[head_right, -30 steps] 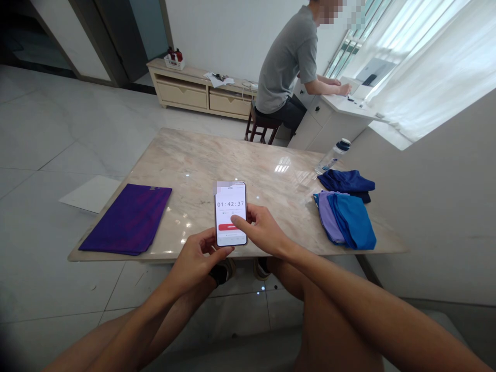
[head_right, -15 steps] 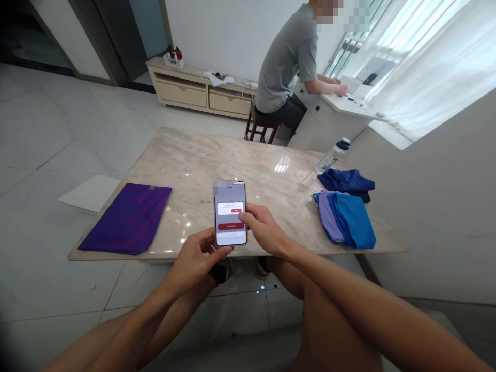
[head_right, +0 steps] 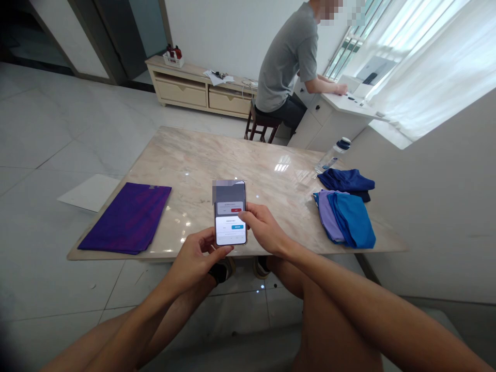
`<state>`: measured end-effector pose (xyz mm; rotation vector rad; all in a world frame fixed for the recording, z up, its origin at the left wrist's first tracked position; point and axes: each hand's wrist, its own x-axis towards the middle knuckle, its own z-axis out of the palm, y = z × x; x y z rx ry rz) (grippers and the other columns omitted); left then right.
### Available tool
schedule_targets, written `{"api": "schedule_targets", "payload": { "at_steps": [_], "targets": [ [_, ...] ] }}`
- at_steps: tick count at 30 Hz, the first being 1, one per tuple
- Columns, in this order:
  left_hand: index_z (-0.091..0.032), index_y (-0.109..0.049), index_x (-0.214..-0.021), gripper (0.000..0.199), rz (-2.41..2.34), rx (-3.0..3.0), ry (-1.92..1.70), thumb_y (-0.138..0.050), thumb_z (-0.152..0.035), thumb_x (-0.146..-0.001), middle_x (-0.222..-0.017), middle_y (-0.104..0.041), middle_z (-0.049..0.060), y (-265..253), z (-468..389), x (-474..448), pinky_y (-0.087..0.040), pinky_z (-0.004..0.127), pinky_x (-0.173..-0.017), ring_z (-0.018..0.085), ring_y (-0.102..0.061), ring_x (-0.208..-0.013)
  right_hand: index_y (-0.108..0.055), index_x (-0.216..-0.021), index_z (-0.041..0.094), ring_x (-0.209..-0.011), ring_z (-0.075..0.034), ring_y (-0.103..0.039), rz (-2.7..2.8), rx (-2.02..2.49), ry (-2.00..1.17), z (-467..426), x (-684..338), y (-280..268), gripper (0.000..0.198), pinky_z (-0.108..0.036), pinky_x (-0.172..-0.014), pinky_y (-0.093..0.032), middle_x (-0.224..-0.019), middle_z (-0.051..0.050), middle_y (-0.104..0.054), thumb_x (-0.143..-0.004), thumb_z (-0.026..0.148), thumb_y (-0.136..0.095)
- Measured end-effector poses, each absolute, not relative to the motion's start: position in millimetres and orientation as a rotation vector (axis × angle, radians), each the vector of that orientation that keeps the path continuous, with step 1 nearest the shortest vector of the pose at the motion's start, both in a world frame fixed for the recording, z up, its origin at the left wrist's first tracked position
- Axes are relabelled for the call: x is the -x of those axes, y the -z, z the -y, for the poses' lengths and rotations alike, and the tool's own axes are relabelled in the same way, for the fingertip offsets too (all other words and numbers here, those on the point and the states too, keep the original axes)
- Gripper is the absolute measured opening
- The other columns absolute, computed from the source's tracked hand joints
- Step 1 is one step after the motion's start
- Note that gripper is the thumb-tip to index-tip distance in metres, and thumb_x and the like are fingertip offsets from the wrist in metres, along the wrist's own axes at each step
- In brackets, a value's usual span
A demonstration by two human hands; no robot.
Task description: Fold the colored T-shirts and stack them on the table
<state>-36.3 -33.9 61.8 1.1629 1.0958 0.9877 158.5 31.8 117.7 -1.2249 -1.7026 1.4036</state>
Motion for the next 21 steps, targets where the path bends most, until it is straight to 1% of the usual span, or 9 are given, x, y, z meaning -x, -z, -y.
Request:
{"api": "schedule_targets", "payload": {
  "at_steps": [3, 5, 9, 14, 17, 21],
  "targets": [
    [-0.015, -0.082, -0.118, 0.041, -1.096, -1.160, -0.985, -0.084, -0.037, -0.083, -0.108, -0.084, 0.012, -61.4, 33.9, 37.0, -0.049, 0.032, -0.073, 0.025, -0.072, -0.088, -0.073, -0.090, 0.019, -0.080, -0.021, -0.066, 1.721, 1.189, -1.405, -33.8, -159.8, -116.8, 0.023, -0.032, -0.073, -0.054, -0.086, -0.003, -0.075, -0.086, 0.037, -0.061],
    [-0.015, -0.082, -0.119, 0.042, -1.088, -1.151, -0.986, -0.083, -0.037, -0.084, -0.110, -0.084, 0.012, -60.9, 33.7, 37.6, -0.050, 0.032, -0.074, 0.025, -0.073, -0.089, -0.072, -0.093, 0.019, -0.082, -0.021, -0.067, 1.730, 1.149, -1.440, -34.7, -160.4, -115.5, 0.022, -0.032, -0.074, -0.054, -0.088, -0.003, -0.075, -0.081, 0.034, -0.063],
    [-0.015, -0.082, -0.119, 0.042, -1.078, -1.140, -0.992, -0.083, -0.037, -0.083, -0.111, -0.084, 0.012, -60.5, 33.3, 38.3, -0.051, 0.032, -0.075, 0.026, -0.073, -0.091, -0.070, -0.105, 0.019, -0.087, -0.022, -0.069, 1.753, 1.120, -1.500, -34.2, -160.0, -113.5, 0.031, -0.033, -0.077, -0.056, -0.097, -0.003, -0.076, -0.076, 0.029, -0.068],
    [-0.016, -0.082, -0.120, 0.042, -1.075, -1.147, -0.990, -0.083, -0.037, -0.084, -0.112, -0.084, 0.012, -61.3, 33.4, 38.3, -0.051, 0.032, -0.075, 0.025, -0.073, -0.091, -0.070, -0.108, 0.019, -0.088, -0.022, -0.069, 1.784, 1.131, -1.474, -32.7, -159.1, -113.6, 0.035, -0.033, -0.077, -0.055, -0.099, -0.004, -0.077, -0.073, 0.022, -0.068],
    [-0.015, -0.081, -0.121, 0.043, -1.075, -1.147, -0.988, -0.082, -0.037, -0.084, -0.112, -0.084, 0.012, -61.9, 33.7, 38.2, -0.050, 0.032, -0.074, 0.024, -0.073, -0.090, -0.071, -0.107, 0.019, -0.090, -0.023, -0.070, 1.763, 1.112, -1.491, -33.8, -159.7, -113.3, 0.033, -0.034, -0.078, -0.057, -0.100, -0.004, -0.078, -0.075, 0.024, -0.067],
    [-0.015, -0.082, -0.115, 0.039, -1.088, -1.163, -0.986, -0.082, -0.037, -0.083, -0.106, -0.083, 0.011, -62.4, 33.7, 38.6, -0.049, 0.031, -0.073, 0.023, -0.070, -0.085, -0.074, -0.103, 0.019, -0.093, -0.024, -0.071, 1.751, 1.073, -1.475, -35.9, -161.2, -112.0, 0.026, -0.036, -0.081, -0.058, -0.100, -0.004, -0.079, -0.081, 0.028, -0.064]
  ]
}}
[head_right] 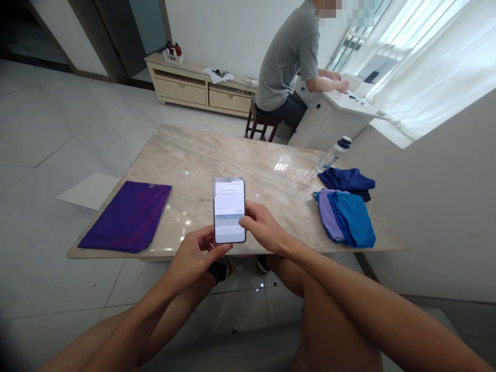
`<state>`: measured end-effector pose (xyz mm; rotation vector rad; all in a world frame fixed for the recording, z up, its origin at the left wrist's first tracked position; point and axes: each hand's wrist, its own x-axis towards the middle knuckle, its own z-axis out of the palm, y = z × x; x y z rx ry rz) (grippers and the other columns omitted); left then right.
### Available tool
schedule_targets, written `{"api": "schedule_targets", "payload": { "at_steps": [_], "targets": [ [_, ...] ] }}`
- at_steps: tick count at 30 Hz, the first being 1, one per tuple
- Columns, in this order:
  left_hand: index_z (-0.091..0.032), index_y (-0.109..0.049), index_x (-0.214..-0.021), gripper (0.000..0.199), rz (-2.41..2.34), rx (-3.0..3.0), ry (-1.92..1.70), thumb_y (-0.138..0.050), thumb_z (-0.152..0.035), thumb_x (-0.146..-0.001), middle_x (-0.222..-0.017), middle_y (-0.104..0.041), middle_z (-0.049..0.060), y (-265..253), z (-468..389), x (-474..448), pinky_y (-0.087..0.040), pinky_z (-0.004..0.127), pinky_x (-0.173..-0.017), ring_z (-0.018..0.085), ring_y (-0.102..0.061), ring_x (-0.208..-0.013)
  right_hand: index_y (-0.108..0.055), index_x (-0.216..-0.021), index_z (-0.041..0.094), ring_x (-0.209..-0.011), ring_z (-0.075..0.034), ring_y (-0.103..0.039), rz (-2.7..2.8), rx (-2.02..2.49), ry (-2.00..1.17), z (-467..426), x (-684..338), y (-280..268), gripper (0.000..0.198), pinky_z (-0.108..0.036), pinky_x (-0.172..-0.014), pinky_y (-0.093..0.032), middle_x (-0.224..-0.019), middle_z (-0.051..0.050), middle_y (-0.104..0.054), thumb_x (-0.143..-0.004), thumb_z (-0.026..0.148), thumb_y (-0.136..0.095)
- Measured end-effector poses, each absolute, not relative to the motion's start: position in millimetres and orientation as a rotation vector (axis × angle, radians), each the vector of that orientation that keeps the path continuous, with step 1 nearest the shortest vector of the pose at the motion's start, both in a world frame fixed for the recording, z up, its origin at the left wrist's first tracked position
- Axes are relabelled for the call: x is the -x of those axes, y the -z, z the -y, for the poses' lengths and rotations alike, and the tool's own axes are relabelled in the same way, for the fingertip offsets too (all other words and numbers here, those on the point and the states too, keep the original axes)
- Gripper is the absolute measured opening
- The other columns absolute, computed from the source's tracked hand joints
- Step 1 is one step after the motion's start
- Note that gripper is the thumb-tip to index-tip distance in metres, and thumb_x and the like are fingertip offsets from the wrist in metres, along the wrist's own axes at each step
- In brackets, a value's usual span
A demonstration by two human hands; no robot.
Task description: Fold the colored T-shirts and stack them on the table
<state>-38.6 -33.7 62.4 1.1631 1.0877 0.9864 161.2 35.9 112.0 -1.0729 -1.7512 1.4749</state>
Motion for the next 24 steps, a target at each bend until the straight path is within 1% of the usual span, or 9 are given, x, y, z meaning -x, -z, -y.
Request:
{"api": "schedule_targets", "payload": {
  "at_steps": [5, 9, 12, 16, 20, 24],
  "targets": [
    [-0.014, -0.082, -0.112, 0.037, -1.118, -1.186, -0.970, -0.080, -0.038, -0.083, -0.102, -0.082, 0.011, -61.9, 33.3, 39.2, -0.047, 0.031, -0.071, 0.021, -0.066, -0.081, -0.075, -0.102, 0.019, -0.094, -0.025, -0.072, 1.759, 1.108, -1.421, -35.6, -160.4, -111.3, 0.025, -0.037, -0.083, -0.057, -0.100, -0.006, -0.080, -0.089, 0.038, -0.067],
    [-0.015, -0.082, -0.111, 0.036, -1.119, -1.191, -0.974, -0.080, -0.038, -0.083, -0.102, -0.082, 0.010, -61.4, 33.5, 39.0, -0.047, 0.031, -0.071, 0.021, -0.066, -0.080, -0.075, -0.093, 0.019, -0.083, -0.022, -0.066, 1.753, 1.154, -1.355, -34.8, -158.6, -113.6, 0.027, -0.034, -0.075, -0.053, -0.088, -0.004, -0.076, -0.091, 0.043, -0.064],
    [-0.014, -0.082, -0.111, 0.036, -1.123, -1.201, -0.967, -0.079, -0.037, -0.084, -0.102, -0.082, 0.010, -60.9, 33.6, 38.7, -0.048, 0.031, -0.071, 0.020, -0.066, -0.080, -0.070, -0.081, 0.019, -0.074, -0.019, -0.058, 1.741, 1.191, -1.321, -34.8, -158.0, -116.3, 0.030, -0.032, -0.069, -0.047, -0.076, -0.002, -0.067, -0.092, 0.045, -0.060],
    [-0.015, -0.083, -0.113, 0.036, -1.127, -1.225, -0.952, -0.078, -0.037, -0.084, -0.100, -0.082, 0.009, -59.6, 33.1, 38.7, -0.048, 0.031, -0.070, 0.020, -0.064, -0.078, -0.059, -0.065, 0.021, -0.068, -0.017, -0.050, 1.740, 1.221, -1.267, -35.4, -158.3, -118.8, 0.041, -0.033, -0.067, -0.043, -0.065, -0.001, -0.056, -0.093, 0.051, -0.056],
    [-0.017, -0.083, -0.113, 0.035, -1.129, -1.236, -0.953, -0.078, -0.037, -0.085, -0.101, -0.082, 0.008, -58.1, 33.1, 38.9, -0.048, 0.031, -0.070, 0.020, -0.065, -0.079, -0.057, -0.062, 0.022, -0.068, -0.018, -0.050, 1.745, 1.227, -1.248, -36.0, -158.9, -119.7, 0.046, -0.034, -0.068, -0.043, -0.064, -0.002, -0.055, -0.095, 0.054, -0.051],
    [-0.016, -0.083, -0.114, 0.036, -1.120, -1.243, -0.955, -0.078, -0.037, -0.085, -0.100, -0.083, 0.008, -58.0, 34.0, 39.1, -0.048, 0.031, -0.070, 0.020, -0.065, -0.078, -0.055, -0.060, 0.022, -0.068, -0.018, -0.049, 1.755, 1.277, -1.239, -36.1, -159.7, -119.3, 0.047, -0.034, -0.068, -0.041, -0.063, -0.001, -0.053, -0.094, 0.056, -0.055]
  ]
}}
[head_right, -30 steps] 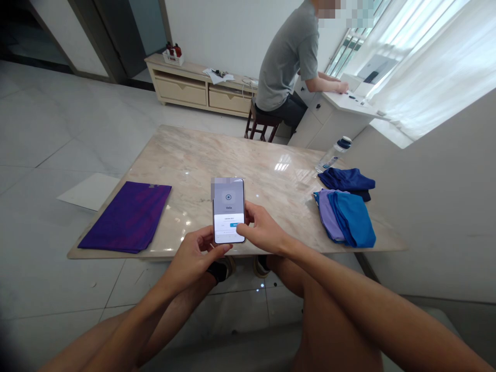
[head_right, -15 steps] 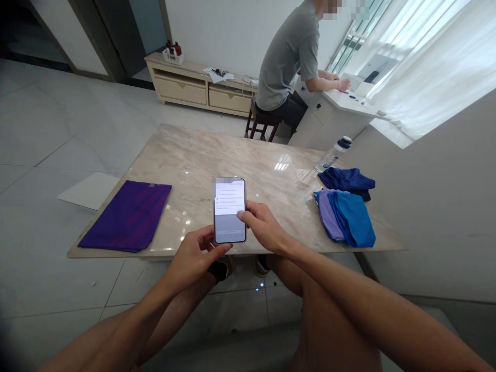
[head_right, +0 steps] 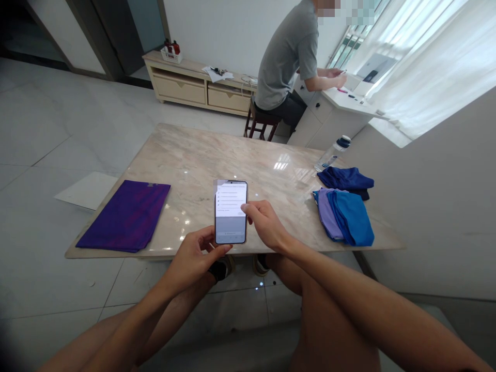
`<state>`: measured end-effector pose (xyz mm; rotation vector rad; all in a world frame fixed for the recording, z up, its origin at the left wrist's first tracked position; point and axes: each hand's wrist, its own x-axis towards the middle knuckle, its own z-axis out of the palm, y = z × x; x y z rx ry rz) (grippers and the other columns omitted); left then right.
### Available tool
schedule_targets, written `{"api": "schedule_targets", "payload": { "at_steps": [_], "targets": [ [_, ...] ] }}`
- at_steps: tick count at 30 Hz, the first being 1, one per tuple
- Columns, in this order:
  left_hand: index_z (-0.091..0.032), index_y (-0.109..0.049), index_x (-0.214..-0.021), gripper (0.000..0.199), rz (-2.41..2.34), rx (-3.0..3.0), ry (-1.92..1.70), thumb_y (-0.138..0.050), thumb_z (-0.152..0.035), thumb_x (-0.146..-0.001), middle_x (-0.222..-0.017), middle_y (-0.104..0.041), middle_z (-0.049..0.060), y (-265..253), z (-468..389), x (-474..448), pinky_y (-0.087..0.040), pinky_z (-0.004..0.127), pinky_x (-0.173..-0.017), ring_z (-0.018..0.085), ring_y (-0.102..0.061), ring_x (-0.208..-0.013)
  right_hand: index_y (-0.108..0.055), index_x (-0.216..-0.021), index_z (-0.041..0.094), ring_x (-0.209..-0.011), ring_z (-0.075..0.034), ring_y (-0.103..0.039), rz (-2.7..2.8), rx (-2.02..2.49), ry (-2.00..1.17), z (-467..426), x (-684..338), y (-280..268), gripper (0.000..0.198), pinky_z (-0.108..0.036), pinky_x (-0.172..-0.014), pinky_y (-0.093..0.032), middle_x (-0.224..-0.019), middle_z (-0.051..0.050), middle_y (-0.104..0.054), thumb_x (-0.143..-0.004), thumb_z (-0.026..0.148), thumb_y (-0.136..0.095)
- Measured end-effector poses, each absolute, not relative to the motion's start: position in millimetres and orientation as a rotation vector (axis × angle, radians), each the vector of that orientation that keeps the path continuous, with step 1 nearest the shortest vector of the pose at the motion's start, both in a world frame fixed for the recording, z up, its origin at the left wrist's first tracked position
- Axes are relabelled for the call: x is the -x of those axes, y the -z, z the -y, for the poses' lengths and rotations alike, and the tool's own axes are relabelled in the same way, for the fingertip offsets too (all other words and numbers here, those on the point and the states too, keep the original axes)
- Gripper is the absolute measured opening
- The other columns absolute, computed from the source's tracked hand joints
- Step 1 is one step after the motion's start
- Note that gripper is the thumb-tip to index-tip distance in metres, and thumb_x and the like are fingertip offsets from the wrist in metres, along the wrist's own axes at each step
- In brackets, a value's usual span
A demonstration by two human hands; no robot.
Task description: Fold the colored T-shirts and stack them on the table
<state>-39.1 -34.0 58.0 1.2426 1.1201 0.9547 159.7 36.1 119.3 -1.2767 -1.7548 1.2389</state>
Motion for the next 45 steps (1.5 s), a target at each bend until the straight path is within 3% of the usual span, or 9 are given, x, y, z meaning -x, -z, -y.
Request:
{"api": "schedule_targets", "payload": {
  "at_steps": [10, 22, 30, 36, 40, 45],
  "targets": [
    [-0.016, -0.084, -0.113, 0.033, -1.117, -1.255, -0.942, -0.078, -0.035, -0.086, -0.100, -0.083, 0.008, -61, 34, 39, -0.048, 0.030, -0.070, 0.021, -0.067, -0.080, -0.057, -0.062, 0.022, -0.069, -0.017, -0.049, 1.654, 1.318, -1.279, -36, -160, -112, 0.067, -0.033, -0.070, -0.042, -0.064, -0.002, -0.056, -0.101, 0.076, -0.053],
    [-0.016, -0.084, -0.113, 0.033, -1.114, -1.248, -0.942, -0.079, -0.036, -0.086, -0.099, -0.082, 0.008, -61, 35, 40, -0.048, 0.030, -0.069, 0.021, -0.067, -0.079, -0.054, -0.062, 0.023, -0.072, -0.018, -0.050, 1.657, 1.256, -1.263, -37, -162, -107, 0.047, -0.035, -0.073, -0.043, -0.066, -0.001, -0.054, -0.098, 0.053, -0.050],
    [-0.016, -0.084, -0.114, 0.036, -1.118, -1.254, -0.934, -0.079, -0.038, -0.086, -0.098, -0.082, 0.008, -61, 34, 40, -0.047, 0.030, -0.068, 0.020, -0.065, -0.078, -0.053, -0.059, 0.023, -0.068, -0.017, -0.048, 1.729, 1.299, -1.224, -37, -160, -116, 0.046, -0.034, -0.069, -0.040, -0.063, -0.001, -0.052, -0.094, 0.053, -0.052],
    [-0.016, -0.084, -0.114, 0.037, -1.117, -1.223, -0.947, -0.080, -0.038, -0.085, -0.095, -0.081, 0.008, -61, 34, 41, -0.047, 0.029, -0.068, 0.019, -0.064, -0.076, -0.067, -0.070, 0.021, -0.072, -0.019, -0.054, 1.759, 1.244, -1.292, -36, -157, -119, 0.027, -0.032, -0.069, -0.044, -0.071, -0.002, -0.063, -0.082, 0.042, -0.058],
    [-0.017, -0.084, -0.113, 0.036, -1.114, -1.222, -0.953, -0.081, -0.039, -0.085, -0.095, -0.081, 0.007, -62, 34, 41, -0.048, 0.029, -0.068, 0.020, -0.064, -0.076, -0.074, -0.077, 0.021, -0.080, -0.023, -0.062, 1.735, 1.246, -1.345, -35, -154, -120, 0.025, -0.033, -0.076, -0.049, -0.079, -0.002, -0.071, -0.081, 0.041, -0.060],
    [-0.016, -0.083, -0.116, 0.038, -1.093, -1.219, -0.950, -0.081, -0.039, -0.085, -0.101, -0.083, 0.009, -62, 34, 41, -0.047, 0.029, -0.067, 0.019, -0.064, -0.075, -0.061, -0.064, 0.022, -0.068, -0.018, -0.049, 1.764, 1.262, -1.271, -36, -155, -118, 0.026, -0.031, -0.065, -0.041, -0.065, 0.000, -0.056, -0.079, 0.042, -0.056]
  ]
}}
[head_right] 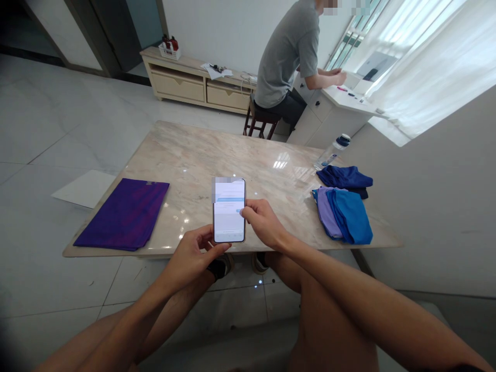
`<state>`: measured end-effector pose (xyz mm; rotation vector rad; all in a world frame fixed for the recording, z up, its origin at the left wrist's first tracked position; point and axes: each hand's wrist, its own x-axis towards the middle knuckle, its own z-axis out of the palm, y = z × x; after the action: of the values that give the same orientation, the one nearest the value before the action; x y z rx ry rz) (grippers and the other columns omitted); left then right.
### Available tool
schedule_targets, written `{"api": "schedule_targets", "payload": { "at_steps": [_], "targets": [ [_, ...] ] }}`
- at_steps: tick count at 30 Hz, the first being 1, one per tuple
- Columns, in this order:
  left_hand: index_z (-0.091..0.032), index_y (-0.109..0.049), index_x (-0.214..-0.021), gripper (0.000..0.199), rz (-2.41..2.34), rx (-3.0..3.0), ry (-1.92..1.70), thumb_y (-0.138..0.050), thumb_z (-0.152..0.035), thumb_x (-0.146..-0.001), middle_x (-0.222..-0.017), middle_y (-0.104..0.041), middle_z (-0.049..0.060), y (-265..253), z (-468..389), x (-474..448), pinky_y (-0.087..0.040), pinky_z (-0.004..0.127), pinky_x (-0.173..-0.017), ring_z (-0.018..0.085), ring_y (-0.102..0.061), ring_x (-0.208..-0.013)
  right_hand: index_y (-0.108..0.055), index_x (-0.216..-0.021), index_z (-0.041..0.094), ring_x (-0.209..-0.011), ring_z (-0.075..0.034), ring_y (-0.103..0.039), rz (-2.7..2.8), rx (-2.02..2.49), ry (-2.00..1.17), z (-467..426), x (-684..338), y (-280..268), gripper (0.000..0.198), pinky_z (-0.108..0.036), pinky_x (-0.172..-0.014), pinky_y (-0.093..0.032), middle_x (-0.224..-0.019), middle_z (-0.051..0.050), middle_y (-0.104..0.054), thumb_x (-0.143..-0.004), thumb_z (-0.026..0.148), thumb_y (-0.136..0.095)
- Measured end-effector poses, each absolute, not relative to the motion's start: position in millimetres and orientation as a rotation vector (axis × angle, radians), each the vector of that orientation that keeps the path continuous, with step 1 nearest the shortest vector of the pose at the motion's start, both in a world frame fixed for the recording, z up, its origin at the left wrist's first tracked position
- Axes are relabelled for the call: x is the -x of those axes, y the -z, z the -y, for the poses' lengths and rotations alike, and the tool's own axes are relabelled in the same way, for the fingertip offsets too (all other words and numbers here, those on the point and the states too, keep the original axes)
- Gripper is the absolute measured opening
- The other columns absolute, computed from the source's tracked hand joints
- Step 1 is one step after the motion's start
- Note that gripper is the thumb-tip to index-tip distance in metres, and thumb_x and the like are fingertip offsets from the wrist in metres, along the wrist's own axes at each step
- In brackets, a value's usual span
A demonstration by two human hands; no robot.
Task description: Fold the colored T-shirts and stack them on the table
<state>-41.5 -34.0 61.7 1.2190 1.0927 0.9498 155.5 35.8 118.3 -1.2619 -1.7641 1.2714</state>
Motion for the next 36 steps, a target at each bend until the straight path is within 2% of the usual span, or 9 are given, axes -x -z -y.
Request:
{"api": "schedule_targets", "payload": {
  "at_steps": [4, 14, 18, 22, 25, 32, 36],
  "targets": [
    [-0.016, -0.083, -0.115, 0.038, -1.095, -1.211, -0.950, -0.081, -0.040, -0.086, -0.103, -0.083, 0.009, -60.9, 34.1, 41.3, -0.047, 0.029, -0.067, 0.019, -0.063, -0.076, -0.051, -0.060, 0.024, -0.066, -0.016, -0.045, 1.771, 1.268, -1.245, -35.7, -155.4, -118.6, 0.027, -0.031, -0.063, -0.037, -0.062, 0.001, -0.048, -0.079, 0.042, -0.054],
    [-0.016, -0.084, -0.117, 0.039, -1.103, -1.209, -0.958, -0.082, -0.039, -0.085, -0.101, -0.083, 0.009, -60.8, 34.5, 40.7, -0.047, 0.029, -0.065, 0.019, -0.064, -0.074, -0.053, -0.061, 0.023, -0.066, -0.016, -0.045, 1.784, 1.250, -1.268, -36.5, -156.0, -118.9, 0.027, -0.031, -0.064, -0.038, -0.062, 0.001, -0.049, -0.080, 0.043, -0.055],
    [-0.017, -0.083, -0.120, 0.041, -1.095, -1.208, -0.956, -0.081, -0.038, -0.085, -0.106, -0.084, 0.010, -61.6, 34.3, 40.7, -0.049, 0.029, -0.068, 0.019, -0.065, -0.076, -0.060, -0.064, 0.022, -0.067, -0.017, -0.048, 1.755, 1.253, -1.284, -35.9, -155.7, -118.6, 0.027, -0.031, -0.064, -0.040, -0.064, 0.000, -0.055, -0.081, 0.043, -0.057],
    [-0.016, -0.083, -0.119, 0.040, -1.096, -1.215, -0.956, -0.081, -0.038, -0.085, -0.104, -0.084, 0.009, -62.9, 34.1, 41.3, -0.048, 0.030, -0.068, 0.019, -0.064, -0.076, -0.073, -0.079, 0.019, -0.075, -0.021, -0.063, 1.713, 1.237, -1.359, -34.2, -153.7, -118.6, 0.025, -0.032, -0.071, -0.049, -0.077, -0.003, -0.072, -0.081, 0.041, -0.061],
    [-0.017, -0.083, -0.118, 0.038, -1.100, -1.216, -0.971, -0.081, -0.036, -0.086, -0.103, -0.084, 0.009, -63.1, 34.4, 41.8, -0.048, 0.030, -0.068, 0.019, -0.064, -0.075, -0.076, -0.087, 0.019, -0.080, -0.023, -0.068, 1.738, 1.248, -1.372, -33.2, -152.8, -117.3, 0.023, -0.034, -0.074, -0.053, -0.085, -0.004, -0.077, -0.078, 0.038, -0.065],
    [-0.016, -0.083, -0.118, 0.038, -1.105, -1.227, -0.959, -0.079, -0.036, -0.086, -0.101, -0.083, 0.008, -65.1, 34.4, 42.2, -0.048, 0.030, -0.069, 0.019, -0.063, -0.075, -0.076, -0.087, 0.018, -0.085, -0.024, -0.070, 1.758, 1.265, -1.361, -33.3, -153.4, -117.8, 0.022, -0.033, -0.074, -0.055, -0.086, -0.005, -0.078, -0.077, 0.034, -0.064],
    [-0.015, -0.083, -0.116, 0.038, -1.116, -1.235, -0.946, -0.079, -0.038, -0.086, -0.099, -0.083, 0.008, -64.5, 33.7, 42.2, -0.048, 0.029, -0.068, 0.018, -0.062, -0.075, -0.073, -0.081, 0.018, -0.075, -0.020, -0.063, 1.756, 1.213, -1.354, -34.5, -153.4, -118.8, 0.023, -0.030, -0.068, -0.049, -0.078, -0.003, -0.072, -0.079, 0.038, -0.060]
  ]
}}
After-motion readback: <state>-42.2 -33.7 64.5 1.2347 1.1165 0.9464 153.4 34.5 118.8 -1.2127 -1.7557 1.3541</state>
